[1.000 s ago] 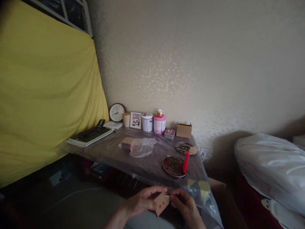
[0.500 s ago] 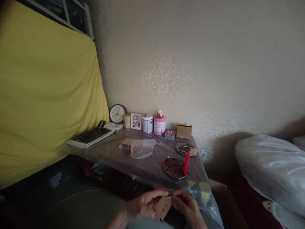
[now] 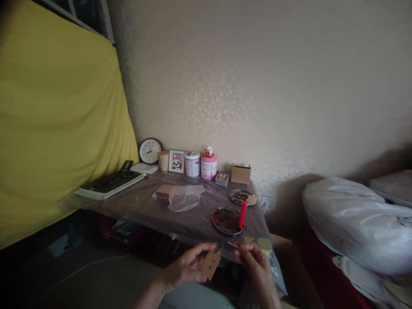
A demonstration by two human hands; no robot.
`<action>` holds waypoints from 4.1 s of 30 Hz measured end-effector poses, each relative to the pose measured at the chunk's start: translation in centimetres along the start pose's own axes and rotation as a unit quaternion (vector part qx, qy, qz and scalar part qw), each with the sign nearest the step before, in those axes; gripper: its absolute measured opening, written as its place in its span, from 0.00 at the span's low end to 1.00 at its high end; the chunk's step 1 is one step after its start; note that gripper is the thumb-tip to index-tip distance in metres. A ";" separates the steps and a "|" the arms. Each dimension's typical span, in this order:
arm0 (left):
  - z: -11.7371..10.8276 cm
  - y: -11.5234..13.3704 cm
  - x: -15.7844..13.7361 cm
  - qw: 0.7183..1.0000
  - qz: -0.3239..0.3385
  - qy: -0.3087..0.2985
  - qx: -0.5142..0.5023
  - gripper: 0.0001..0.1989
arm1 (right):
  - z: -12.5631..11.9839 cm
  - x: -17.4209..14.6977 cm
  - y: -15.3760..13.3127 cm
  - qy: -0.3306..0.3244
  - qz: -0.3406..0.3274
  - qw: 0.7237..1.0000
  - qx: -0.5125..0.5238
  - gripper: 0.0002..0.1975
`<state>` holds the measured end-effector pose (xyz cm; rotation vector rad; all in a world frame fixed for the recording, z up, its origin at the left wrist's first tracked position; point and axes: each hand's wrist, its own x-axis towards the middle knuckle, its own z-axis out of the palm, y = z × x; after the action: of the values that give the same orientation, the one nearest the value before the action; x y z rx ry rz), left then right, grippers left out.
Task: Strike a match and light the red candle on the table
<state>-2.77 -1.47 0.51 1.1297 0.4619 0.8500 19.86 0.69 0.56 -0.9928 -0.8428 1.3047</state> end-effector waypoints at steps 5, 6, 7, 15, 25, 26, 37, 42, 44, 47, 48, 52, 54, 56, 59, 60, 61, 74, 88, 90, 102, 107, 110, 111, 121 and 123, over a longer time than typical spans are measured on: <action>0.2 -0.1 0.0 0.999 0.043 0.005 0.029 0.33 | 0.4 -0.4 0.4 -0.016 -0.052 0.998 0.023 0.13; 0.3 -0.2 0.0 0.998 0.050 0.005 0.034 0.33 | 0.5 -0.5 0.5 -0.021 -0.061 0.998 0.015 0.13; 0.2 -0.2 0.0 0.998 0.055 0.006 0.042 0.34 | 0.6 -0.6 0.5 -0.022 -0.071 0.997 0.005 0.13; 0.5 -0.2 0.1 0.995 0.058 0.018 0.085 0.34 | 2.1 -1.8 0.1 0.004 -0.162 0.978 -0.130 0.15; 0.7 -0.6 0.1 0.992 0.042 0.022 0.118 0.35 | 1.7 -1.4 1.9 -0.043 -0.207 0.943 -0.256 0.13; 0.7 -0.6 0.1 0.991 0.043 0.022 0.121 0.35 | 1.7 -1.4 1.9 -0.045 -0.210 0.941 -0.262 0.12; 0.6 -1.0 0.2 0.992 0.044 0.024 0.120 0.35 | 1.5 -1.7 1.3 0.001 -0.240 0.914 -0.326 0.13; 0.7 -1.0 0.3 0.993 0.037 0.021 0.114 0.35 | 1.7 -1.9 1.3 -0.029 -0.282 0.875 -0.392 0.08; 0.8 -1.0 0.3 0.993 0.039 0.021 0.109 0.35 | 1.8 -1.9 1.3 -0.044 -0.282 0.872 -0.398 0.06; 0.8 -1.1 0.4 0.995 0.038 0.023 0.093 0.35 | 1.9 -1.9 1.2 -0.050 -0.276 0.875 -0.395 0.06; 0.9 -1.1 0.4 0.995 0.038 0.022 0.085 0.35 | 1.9 -1.9 1.2 -0.054 -0.270 0.878 -0.391 0.07; 0.9 -1.3 0.7 0.997 0.043 0.014 0.064 0.35 | 1.6 -1.7 1.7 -0.082 -0.232 0.902 -0.355 0.08; 0.7 -1.6 0.8 0.997 0.052 0.016 0.061 0.34 | 1.6 -1.5 2.0 -0.097 -0.215 0.914 -0.330 0.08; 0.5 -1.9 0.9 0.996 0.061 0.018 0.060 0.34 | 1.7 -1.3 2.2 -0.101 -0.202 0.926 -0.301 0.09; 0.1 -2.4 1.1 0.996 0.066 0.026 0.052 0.34 | 1.7 -1.2 2.0 -0.066 -0.191 0.951 -0.234 0.10; -0.1 -2.4 1.2 0.996 0.067 0.032 0.049 0.34 | 1.6 -1.1 1.9 -0.048 -0.192 0.958 -0.207 0.11; -0.1 -2.5 1.2 0.996 0.069 0.042 0.046 0.34 | 1.6 -1.1 1.8 -0.029 -0.192 0.964 -0.182 0.12; 0.2 -0.8 1.3 0.982 0.113 0.155 0.001 0.24 | 3.3 -3.2 1.0 -0.096 -0.177 0.931 -0.305 0.16; 0.3 -0.9 1.4 0.985 0.095 0.144 0.004 0.22 | 4.1 -3.3 1.2 -0.126 -0.202 0.902 -0.361 0.17; 0.4 -0.9 1.4 0.985 0.091 0.148 0.009 0.21 | 4.2 -3.4 1.1 -0.128 -0.194 0.903 -0.361 0.17; -0.1 -1.6 1.7 0.987 0.104 0.122 0.019 0.19 | 4.3 -3.5 0.7 -0.128 -0.176 0.908 -0.358 0.16; -0.3 -1.7 1.7 0.987 0.094 0.126 0.038 0.20 | 4.1 -3.5 0.6 -0.127 -0.150 0.922 -0.333 0.17; 0.0 -1.3 1.6 0.985 0.092 0.136 0.049 0.21 | 4.0 -3.5 0.5 -0.123 -0.144 0.928 -0.320 0.17; 0.0 -1.2 1.6 0.985 0.089 0.139 0.052 0.21 | 3.9 -3.5 0.5 -0.124 -0.145 0.929 -0.317 0.17; 0.2 -0.8 1.3 0.983 0.089 0.152 0.049 0.21 | 4.0 -3.6 0.2 -0.128 -0.143 0.930 -0.314 0.18; 0.4 -0.5 1.2 0.982 0.088 0.158 0.046 0.22 | 4.1 -3.6 0.2 -0.130 -0.138 0.929 -0.317 0.18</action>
<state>-1.58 -0.81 0.32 1.1352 0.6771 1.1815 15.66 -2.49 2.01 -1.1510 -1.6155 0.9398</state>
